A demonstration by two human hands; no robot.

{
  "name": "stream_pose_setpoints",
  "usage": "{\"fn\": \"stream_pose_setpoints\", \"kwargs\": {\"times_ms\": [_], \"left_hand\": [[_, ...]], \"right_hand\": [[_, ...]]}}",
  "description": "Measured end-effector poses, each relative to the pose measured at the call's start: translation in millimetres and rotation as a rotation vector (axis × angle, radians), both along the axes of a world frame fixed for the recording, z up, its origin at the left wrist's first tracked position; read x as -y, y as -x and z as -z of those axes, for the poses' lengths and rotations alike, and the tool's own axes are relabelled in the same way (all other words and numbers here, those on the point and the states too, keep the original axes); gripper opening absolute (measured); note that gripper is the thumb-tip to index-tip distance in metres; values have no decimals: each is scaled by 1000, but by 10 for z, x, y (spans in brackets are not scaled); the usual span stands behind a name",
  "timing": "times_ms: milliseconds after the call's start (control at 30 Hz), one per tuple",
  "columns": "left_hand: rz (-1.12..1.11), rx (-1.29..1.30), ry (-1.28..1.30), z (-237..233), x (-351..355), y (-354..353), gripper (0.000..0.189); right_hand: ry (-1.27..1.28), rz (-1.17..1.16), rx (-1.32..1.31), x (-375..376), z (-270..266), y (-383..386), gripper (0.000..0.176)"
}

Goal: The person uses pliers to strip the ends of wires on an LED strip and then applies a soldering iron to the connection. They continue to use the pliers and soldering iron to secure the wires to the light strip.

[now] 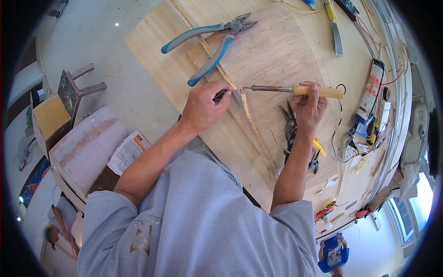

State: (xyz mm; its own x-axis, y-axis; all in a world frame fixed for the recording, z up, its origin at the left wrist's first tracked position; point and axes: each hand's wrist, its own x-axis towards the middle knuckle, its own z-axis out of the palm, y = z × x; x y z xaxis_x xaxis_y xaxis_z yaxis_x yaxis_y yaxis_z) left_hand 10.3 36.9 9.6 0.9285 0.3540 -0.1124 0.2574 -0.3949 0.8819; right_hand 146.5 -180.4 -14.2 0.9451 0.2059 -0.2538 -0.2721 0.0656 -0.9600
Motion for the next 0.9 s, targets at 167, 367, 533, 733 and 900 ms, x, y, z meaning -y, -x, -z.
{"fn": "stream_pose_setpoints", "kwargs": {"times_ms": [167, 367, 533, 733, 900], "left_hand": [[10, 14, -22, 3, -2, -4, 9], [7, 20, -21, -7, 10, -29, 9], [-1, 24, -16, -6, 20, -39, 9], [7, 34, -20, 3, 18, -46, 9], [18, 24, -19, 1, 16, -50, 9]], "right_hand": [[-6, -3, 2, -6, 1, 0, 30], [4, -1, 2, 0, 5, -6, 30], [-12, 19, -23, -25, -27, 0, 30], [6, 16, -1, -15, -7, -6, 28], [6, 10, 9, -9, -9, -12, 28]]}}
